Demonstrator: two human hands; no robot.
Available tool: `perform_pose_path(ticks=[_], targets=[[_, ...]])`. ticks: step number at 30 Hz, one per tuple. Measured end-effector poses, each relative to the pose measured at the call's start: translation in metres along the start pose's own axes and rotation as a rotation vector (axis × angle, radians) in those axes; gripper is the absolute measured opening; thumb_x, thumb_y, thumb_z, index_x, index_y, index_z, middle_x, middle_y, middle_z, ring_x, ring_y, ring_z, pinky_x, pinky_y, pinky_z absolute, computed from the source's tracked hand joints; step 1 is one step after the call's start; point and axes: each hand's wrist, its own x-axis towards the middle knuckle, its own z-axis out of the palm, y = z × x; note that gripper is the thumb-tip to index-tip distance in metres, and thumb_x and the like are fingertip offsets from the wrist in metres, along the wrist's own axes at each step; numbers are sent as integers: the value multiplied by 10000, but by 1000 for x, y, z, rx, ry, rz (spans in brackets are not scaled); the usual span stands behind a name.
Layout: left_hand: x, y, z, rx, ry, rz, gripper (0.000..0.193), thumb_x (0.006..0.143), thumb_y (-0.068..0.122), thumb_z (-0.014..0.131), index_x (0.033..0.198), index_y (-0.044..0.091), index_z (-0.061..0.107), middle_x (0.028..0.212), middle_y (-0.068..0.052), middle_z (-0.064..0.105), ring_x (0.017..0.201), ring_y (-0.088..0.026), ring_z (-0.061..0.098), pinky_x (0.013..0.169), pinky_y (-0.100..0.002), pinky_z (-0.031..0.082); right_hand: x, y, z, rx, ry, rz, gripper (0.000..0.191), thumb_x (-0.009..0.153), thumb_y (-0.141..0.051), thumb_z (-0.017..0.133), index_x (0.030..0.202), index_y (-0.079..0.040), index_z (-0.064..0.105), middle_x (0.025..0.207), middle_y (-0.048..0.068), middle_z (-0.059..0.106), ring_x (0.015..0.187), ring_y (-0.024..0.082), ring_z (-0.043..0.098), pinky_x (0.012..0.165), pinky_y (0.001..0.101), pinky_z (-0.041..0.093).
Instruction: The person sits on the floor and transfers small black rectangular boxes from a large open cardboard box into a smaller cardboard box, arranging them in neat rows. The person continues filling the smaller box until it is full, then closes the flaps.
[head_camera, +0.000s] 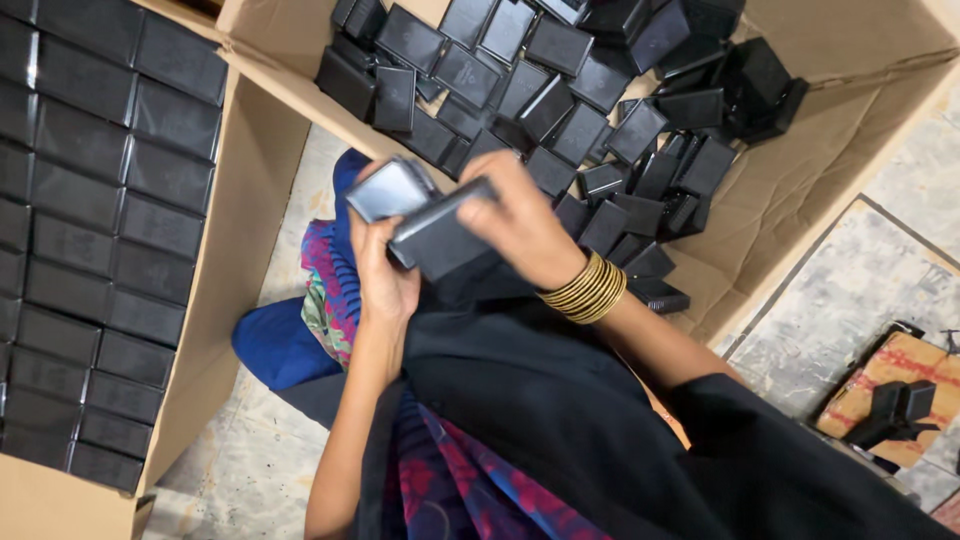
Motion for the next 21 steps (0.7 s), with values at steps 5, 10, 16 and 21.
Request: perform_pose_path(ticks=[5,10,16,21], targets=[[3,0,-9,35,-152,-264,650,1017,462,616,1489,45,455,1407,-93,580,1316,-220,562,1133,-379,450,8,-1,-8,-407,-310,-100,501,923,-291,780,1273,-48,516,1042,84,501,944,190,553,873,335,501],[-3,5,-15,378,-235,-211,893,774,281,860,1503,52,397,1381,-98,570,1308,-225,543,1102,-376,440,45,43,-34,-234,-381,-58,683,763,-339,861,1271,-62,499,1197,95,508,1068,216,592,831,357,564],[-38,67,0,-16,-459,-93,986,769,356,909,1542,-2,413,1347,-197,598,1230,-288,621,1118,-367,493,114,200,-176,-1364,129,-111,725,772,-295,844,1382,-54,536,1440,178,507,1348,363,487,1104,495,433],[-67,94,64,-680,-1070,9,899,782,464,859,1459,4,484,1351,-327,601,1077,-341,692,916,-357,603,120,258,-225,-1818,46,-54,923,604,-317,888,1439,-119,550,1422,157,521,1341,345,461,998,605,398]])
